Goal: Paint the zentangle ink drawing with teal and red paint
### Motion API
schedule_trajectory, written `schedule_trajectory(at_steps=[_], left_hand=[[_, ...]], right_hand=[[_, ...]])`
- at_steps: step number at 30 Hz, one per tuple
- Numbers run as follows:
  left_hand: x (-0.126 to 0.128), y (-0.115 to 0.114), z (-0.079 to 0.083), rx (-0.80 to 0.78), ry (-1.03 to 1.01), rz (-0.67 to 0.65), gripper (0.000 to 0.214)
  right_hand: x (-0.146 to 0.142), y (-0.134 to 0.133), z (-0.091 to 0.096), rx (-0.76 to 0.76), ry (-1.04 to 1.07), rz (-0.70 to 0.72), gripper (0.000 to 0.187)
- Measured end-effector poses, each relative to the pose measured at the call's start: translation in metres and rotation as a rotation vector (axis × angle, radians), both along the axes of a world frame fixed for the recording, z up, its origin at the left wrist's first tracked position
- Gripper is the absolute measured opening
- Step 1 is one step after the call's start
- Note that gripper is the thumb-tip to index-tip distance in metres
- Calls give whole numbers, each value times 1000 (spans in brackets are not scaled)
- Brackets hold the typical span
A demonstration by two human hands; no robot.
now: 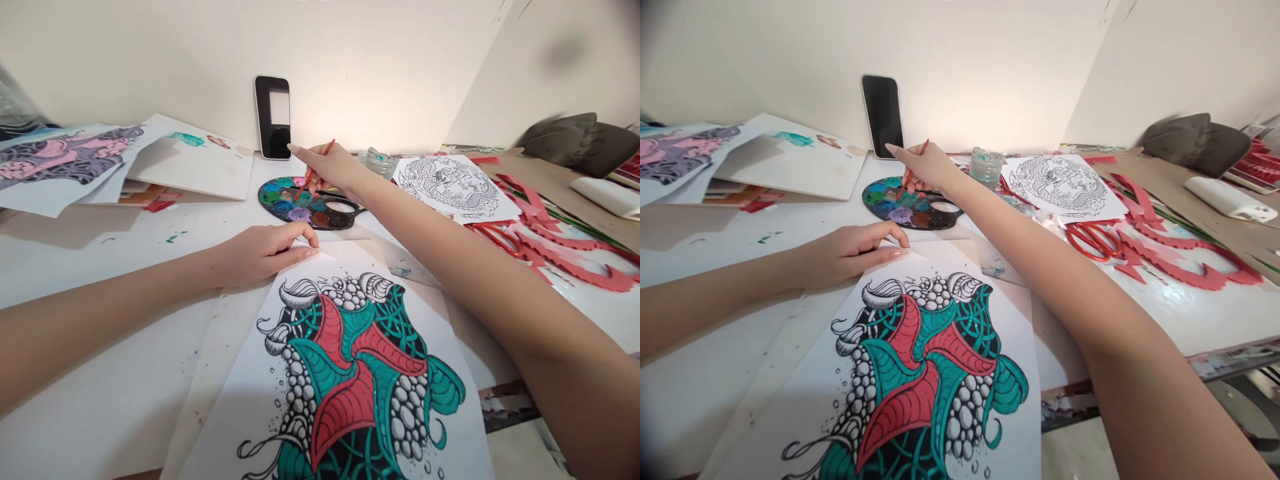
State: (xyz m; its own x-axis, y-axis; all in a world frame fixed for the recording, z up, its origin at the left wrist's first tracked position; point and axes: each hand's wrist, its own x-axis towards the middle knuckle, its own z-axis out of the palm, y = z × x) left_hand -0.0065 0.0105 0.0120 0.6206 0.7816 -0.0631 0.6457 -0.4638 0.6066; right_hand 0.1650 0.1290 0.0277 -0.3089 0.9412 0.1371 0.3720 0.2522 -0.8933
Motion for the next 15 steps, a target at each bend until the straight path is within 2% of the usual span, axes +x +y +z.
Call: schedule_trajectory(at_steps=[5, 8, 12, 15], left_hand=[[-1, 4, -1, 13, 34, -21, 26], [-3, 7, -3, 20, 52, -38, 29], [-5, 8, -3, 13, 51, -49, 31], [-5, 8, -4, 23, 48, -68, 32]], right_hand=[[3, 5, -5, -9, 29, -37, 58], [8, 4, 0, -38, 46, -51, 55], [21, -6, 29, -58, 149, 82, 53], [31, -31, 53, -99, 212, 151, 57]])
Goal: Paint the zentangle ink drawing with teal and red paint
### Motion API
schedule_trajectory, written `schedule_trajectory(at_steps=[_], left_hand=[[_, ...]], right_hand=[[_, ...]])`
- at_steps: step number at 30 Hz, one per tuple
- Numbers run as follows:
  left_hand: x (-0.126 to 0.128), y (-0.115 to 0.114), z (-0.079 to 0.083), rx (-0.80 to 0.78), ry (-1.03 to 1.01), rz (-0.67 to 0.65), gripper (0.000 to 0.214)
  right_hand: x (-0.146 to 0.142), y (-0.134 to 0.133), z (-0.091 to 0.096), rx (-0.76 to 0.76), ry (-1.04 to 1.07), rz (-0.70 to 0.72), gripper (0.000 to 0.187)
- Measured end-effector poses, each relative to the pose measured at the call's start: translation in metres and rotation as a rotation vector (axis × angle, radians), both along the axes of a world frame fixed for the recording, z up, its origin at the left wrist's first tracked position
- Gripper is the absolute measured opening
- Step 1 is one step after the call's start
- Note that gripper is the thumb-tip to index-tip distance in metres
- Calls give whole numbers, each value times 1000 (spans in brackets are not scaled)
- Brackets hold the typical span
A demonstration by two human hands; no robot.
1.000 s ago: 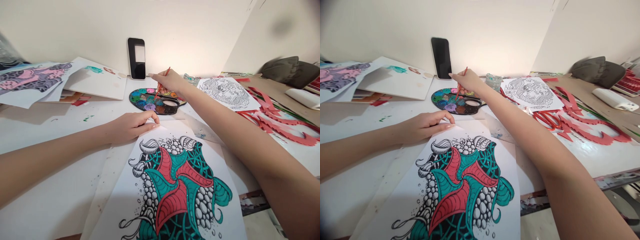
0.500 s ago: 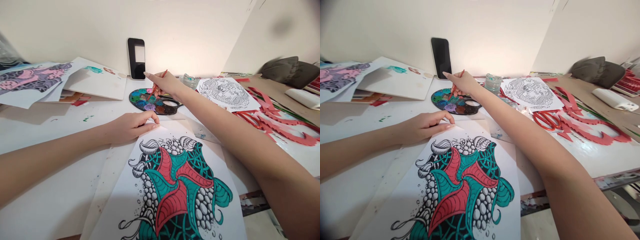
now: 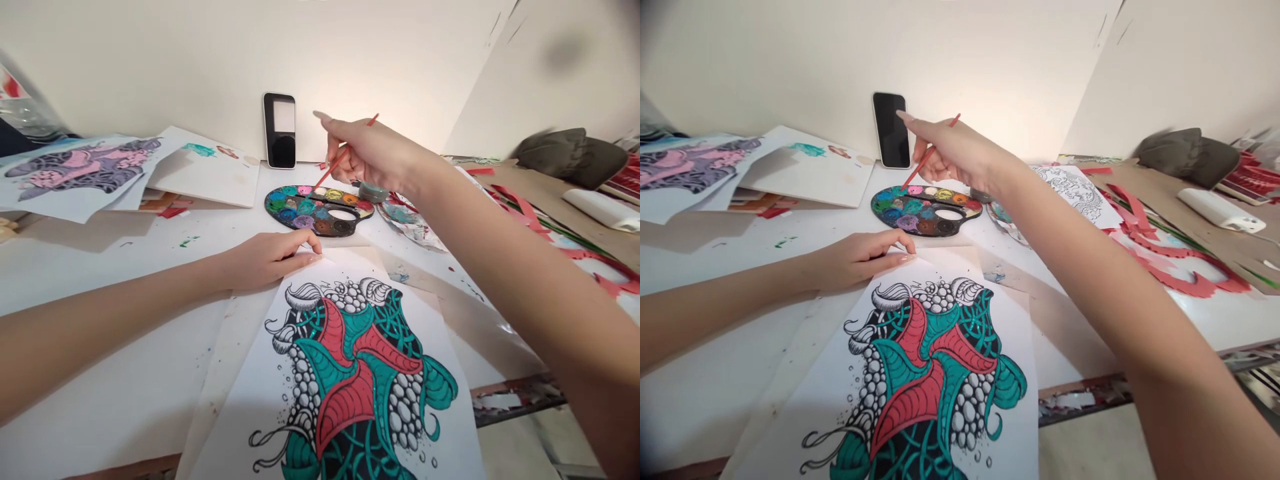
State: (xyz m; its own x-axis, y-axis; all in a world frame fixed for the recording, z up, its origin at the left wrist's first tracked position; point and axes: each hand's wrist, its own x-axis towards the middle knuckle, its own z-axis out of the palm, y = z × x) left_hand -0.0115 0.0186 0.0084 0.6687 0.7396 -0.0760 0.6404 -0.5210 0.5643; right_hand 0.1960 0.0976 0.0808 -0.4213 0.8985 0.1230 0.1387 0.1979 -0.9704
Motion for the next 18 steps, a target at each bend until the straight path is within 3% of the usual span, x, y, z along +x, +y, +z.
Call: schedule_trajectory(at_steps=[3, 6, 9, 13, 18], left_hand=[[0, 2, -2, 45, -5, -12, 31], [-1, 3, -6, 84, -27, -22, 33], [-2, 4, -8, 83, -47, -28, 36], [-2, 4, -8, 72, -58, -19, 38], [-1, 4, -6, 69, -53, -22, 38]], right_hand=[[8, -40, 0, -94, -42, 144, 63], [13, -83, -29, -16, 21, 291, 52], [18, -112, -67, -11, 80, 153, 51], [20, -120, -91, -50, 82, 29, 58], [17, -124, -83, -13, 54, 137, 46]])
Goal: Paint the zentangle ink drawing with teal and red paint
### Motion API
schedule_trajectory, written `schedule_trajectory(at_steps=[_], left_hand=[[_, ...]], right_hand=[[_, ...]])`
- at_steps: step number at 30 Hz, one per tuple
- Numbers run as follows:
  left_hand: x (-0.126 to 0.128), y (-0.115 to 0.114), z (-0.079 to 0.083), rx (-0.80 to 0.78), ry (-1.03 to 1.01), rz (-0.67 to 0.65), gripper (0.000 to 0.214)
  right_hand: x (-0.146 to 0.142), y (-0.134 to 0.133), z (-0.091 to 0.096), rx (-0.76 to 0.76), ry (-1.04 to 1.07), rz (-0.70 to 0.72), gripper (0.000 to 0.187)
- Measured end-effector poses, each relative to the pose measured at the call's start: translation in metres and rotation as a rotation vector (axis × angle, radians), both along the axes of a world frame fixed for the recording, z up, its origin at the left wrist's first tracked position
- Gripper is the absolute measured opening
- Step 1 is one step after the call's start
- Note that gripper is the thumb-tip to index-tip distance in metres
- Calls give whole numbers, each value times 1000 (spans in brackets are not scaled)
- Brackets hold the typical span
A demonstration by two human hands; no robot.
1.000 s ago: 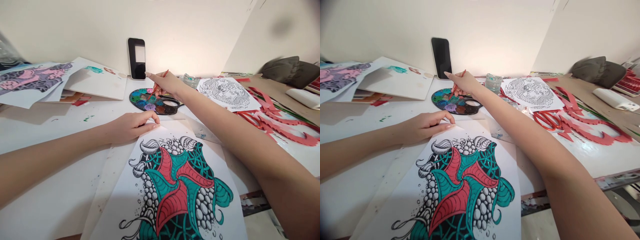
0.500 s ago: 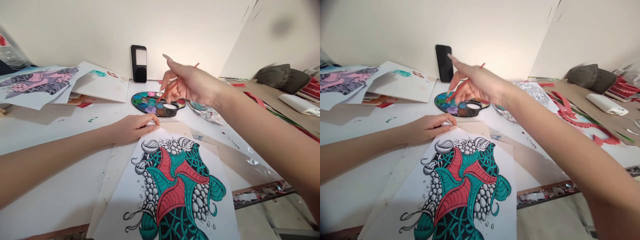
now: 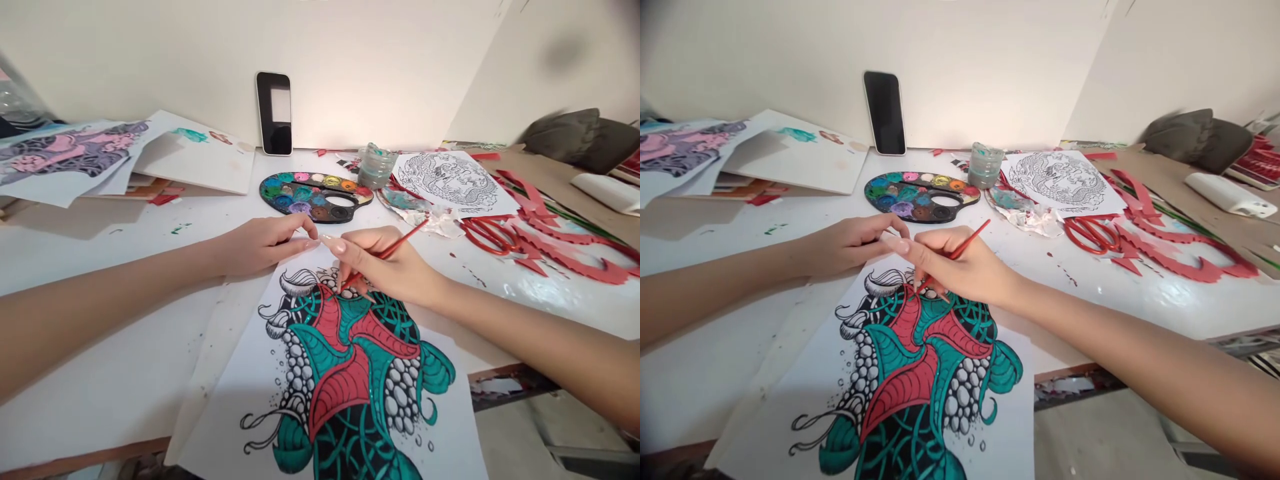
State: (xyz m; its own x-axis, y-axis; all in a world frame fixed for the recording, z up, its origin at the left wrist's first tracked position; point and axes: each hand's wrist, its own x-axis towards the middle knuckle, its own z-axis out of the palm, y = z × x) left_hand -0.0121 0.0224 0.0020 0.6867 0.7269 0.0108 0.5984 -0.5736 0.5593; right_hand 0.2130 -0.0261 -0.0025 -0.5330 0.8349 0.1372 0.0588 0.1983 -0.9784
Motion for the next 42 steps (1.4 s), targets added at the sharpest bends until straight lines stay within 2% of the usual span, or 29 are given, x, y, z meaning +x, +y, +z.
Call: schedule_trajectory(at_steps=[3, 8, 15, 37, 42], left_hand=[[0, 0, 0, 1, -5, -3, 38], [-1, 1, -1, 6, -13, 19, 33], [1, -2, 1, -17, -11, 5, 31], [1, 0, 0, -5, -21, -5, 29], [1, 1, 0, -3, -10, -5, 30]], right_hand=[[-5, -7, 3, 54, 3, 50, 40], [-11, -12, -2, 188, 34, -40, 56], [-8, -9, -3, 157, -65, -46, 52], [-9, -12, 2, 146, -107, -121, 44], [-8, -12, 1, 207, -119, -113, 44]])
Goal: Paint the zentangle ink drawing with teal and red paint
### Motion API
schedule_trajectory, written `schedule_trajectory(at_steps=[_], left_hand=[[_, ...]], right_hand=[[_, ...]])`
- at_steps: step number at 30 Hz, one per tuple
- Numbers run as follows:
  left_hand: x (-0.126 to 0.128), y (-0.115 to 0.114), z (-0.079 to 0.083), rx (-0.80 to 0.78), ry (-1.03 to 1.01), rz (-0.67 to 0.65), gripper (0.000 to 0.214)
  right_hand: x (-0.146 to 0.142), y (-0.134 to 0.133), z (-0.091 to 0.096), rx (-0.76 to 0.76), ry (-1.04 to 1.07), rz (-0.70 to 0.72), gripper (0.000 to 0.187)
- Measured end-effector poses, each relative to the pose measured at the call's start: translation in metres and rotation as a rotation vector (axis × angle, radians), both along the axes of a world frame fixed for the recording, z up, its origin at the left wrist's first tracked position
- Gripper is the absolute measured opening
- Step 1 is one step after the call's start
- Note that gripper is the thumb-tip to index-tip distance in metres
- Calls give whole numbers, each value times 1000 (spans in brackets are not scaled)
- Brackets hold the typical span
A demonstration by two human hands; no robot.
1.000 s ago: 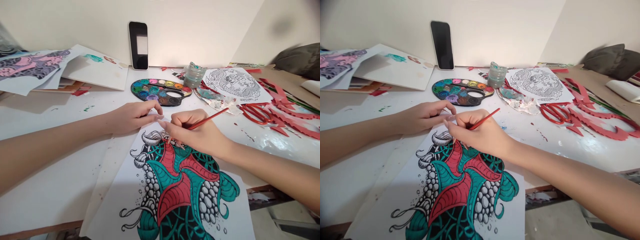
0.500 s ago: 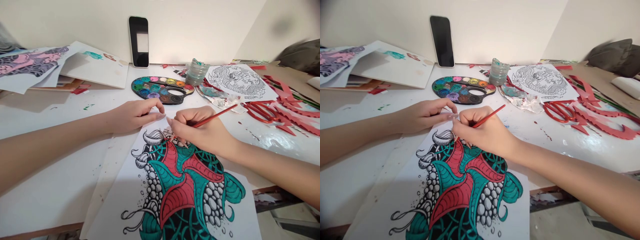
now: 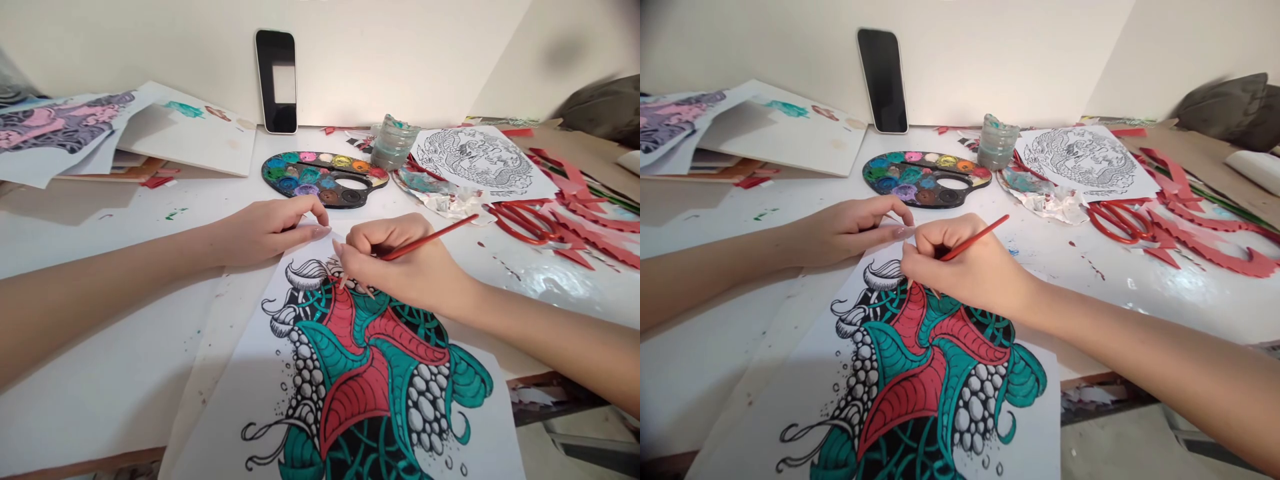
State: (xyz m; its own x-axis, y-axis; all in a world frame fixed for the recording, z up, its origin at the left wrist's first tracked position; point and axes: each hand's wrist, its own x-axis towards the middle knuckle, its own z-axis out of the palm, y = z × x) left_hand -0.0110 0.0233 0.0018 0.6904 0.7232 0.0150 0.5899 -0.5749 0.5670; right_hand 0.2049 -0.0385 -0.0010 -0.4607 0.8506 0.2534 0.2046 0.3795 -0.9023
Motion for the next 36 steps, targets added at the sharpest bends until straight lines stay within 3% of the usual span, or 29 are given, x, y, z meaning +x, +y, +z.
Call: schedule_trajectory(at_steps=[29, 36], left_hand=[[0, -2, 1, -23, -6, 9, 29], [-1, 1, -2, 14, -23, -37, 29]], right_hand=[[-1, 0, -2, -4, 62, 16, 49], [0, 0, -2, -8, 88, 82, 36]])
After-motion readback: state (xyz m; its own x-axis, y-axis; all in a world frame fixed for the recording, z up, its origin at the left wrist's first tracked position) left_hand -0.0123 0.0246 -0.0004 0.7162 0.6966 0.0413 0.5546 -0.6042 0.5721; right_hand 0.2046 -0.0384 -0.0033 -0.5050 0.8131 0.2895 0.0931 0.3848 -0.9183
